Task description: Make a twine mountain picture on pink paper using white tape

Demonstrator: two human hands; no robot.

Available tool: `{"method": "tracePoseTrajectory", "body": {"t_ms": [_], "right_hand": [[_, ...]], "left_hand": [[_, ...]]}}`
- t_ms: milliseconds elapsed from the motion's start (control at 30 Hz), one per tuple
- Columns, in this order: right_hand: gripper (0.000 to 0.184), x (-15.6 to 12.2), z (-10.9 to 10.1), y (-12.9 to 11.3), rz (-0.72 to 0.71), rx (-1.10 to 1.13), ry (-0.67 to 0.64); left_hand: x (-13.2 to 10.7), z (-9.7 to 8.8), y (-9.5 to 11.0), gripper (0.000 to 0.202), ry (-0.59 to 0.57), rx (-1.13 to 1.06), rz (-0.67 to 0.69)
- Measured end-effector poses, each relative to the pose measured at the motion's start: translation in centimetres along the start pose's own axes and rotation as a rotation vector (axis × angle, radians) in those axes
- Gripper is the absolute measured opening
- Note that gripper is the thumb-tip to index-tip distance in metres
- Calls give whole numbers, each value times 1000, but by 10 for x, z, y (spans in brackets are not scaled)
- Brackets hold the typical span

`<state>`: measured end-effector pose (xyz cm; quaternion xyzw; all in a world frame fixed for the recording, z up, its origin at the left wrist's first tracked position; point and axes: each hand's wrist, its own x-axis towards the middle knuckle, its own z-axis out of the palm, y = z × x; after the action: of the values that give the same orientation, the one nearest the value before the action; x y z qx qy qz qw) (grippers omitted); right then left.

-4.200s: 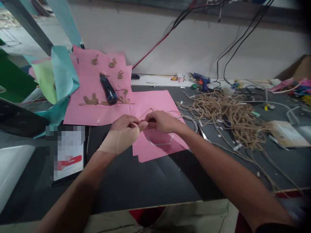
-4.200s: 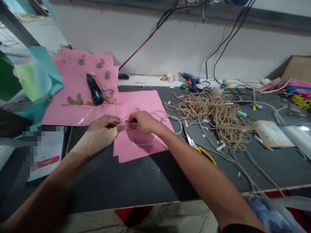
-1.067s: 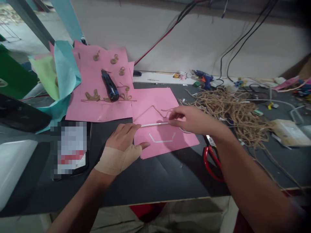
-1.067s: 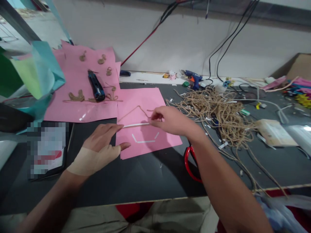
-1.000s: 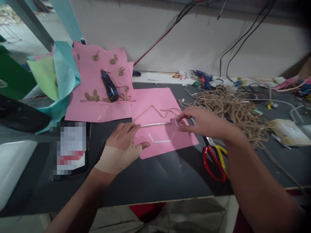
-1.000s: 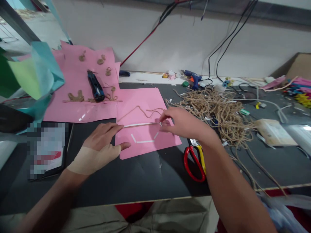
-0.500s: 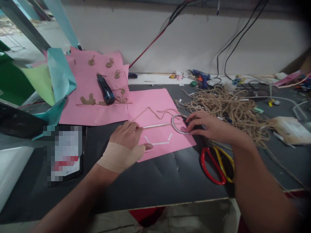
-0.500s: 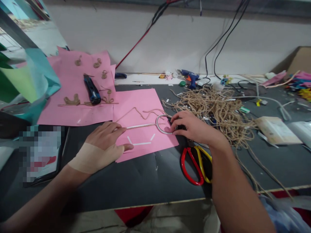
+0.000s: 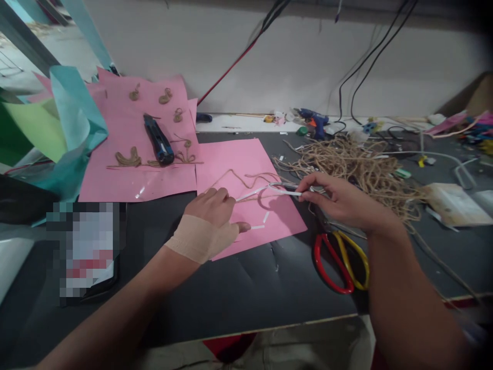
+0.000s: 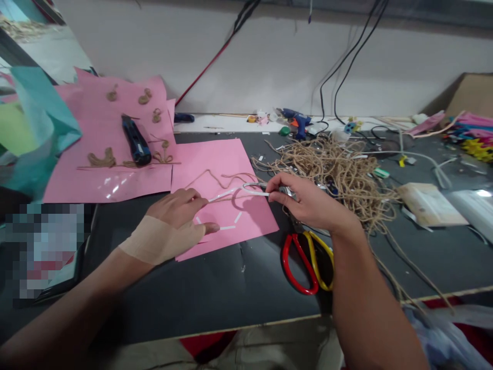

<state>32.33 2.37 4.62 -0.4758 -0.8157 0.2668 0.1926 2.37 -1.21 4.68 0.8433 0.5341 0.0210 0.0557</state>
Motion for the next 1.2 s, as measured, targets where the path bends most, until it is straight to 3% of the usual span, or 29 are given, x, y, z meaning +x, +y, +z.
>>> {"method": "tracePoseTrajectory", "body": {"t_ms": [267, 400, 700, 967, 1200], "right_hand": [[17, 7, 11, -13, -78, -74, 309], [17, 15, 14, -20, -184, -83, 436], [22, 26, 10, -26, -173, -236, 321], [20, 39, 14, -26, -246, -315, 205], [18, 36, 21, -16, -230, -262, 256]], "left_hand": [[1, -8, 9, 41, -78, 38, -49], [1, -12, 13, 37, -96, 62, -62], [-5, -3, 9, 40, -85, 55, -59], [2, -11, 15, 43, -144, 94, -73], [8, -15, 27, 55, -193, 134, -74]]}}
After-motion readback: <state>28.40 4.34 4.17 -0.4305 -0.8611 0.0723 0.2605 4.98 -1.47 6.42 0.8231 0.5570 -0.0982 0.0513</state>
